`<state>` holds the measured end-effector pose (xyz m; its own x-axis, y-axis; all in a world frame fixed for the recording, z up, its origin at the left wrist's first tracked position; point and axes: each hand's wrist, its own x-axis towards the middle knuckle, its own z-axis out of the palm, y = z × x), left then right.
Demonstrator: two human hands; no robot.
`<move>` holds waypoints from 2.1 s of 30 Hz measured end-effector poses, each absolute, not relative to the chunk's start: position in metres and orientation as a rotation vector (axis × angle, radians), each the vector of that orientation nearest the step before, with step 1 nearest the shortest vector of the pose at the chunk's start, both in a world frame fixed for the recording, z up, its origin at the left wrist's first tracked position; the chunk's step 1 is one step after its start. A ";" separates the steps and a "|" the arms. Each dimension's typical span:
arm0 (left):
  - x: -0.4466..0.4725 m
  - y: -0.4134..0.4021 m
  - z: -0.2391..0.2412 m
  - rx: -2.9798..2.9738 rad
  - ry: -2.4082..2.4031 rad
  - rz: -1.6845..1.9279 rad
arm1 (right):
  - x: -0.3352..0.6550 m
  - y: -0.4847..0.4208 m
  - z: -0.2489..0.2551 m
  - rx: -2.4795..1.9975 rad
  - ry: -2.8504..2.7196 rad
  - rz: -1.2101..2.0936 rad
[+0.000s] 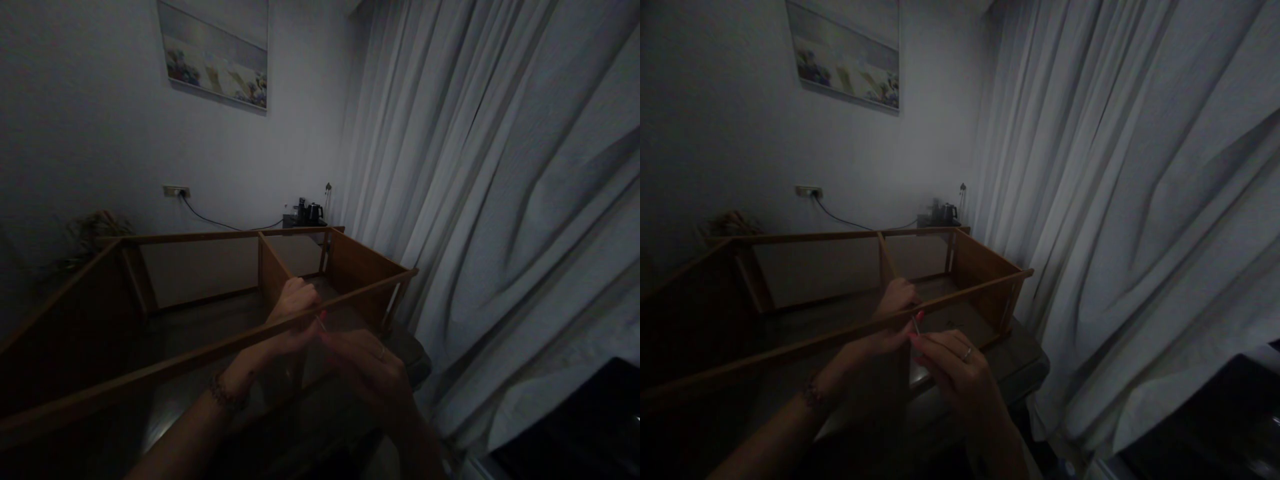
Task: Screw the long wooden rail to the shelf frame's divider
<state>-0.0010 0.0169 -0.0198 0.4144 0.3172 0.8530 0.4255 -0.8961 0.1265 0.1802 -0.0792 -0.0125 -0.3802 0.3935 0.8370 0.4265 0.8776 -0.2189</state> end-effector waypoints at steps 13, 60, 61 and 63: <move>-0.001 0.010 -0.012 -2.543 -0.680 -1.455 | 0.148 -0.069 -0.015 -0.801 -1.432 0.622; -0.001 0.010 -0.012 -2.558 -0.682 -1.466 | 0.173 -0.072 0.001 -0.953 -2.022 -0.550; -0.001 0.010 -0.012 -2.561 -0.682 -1.463 | 0.171 -0.072 0.001 -0.974 -1.983 -0.449; -0.002 0.011 -0.013 -2.571 -0.692 -1.448 | 0.168 -0.072 -0.002 -1.019 -1.906 -0.064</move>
<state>-0.0015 0.0108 -0.0132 0.4407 0.3333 0.8335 0.4390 -0.8899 0.1238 0.1681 -0.0722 -0.0018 -0.2117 0.6222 0.7537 0.6716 0.6529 -0.3504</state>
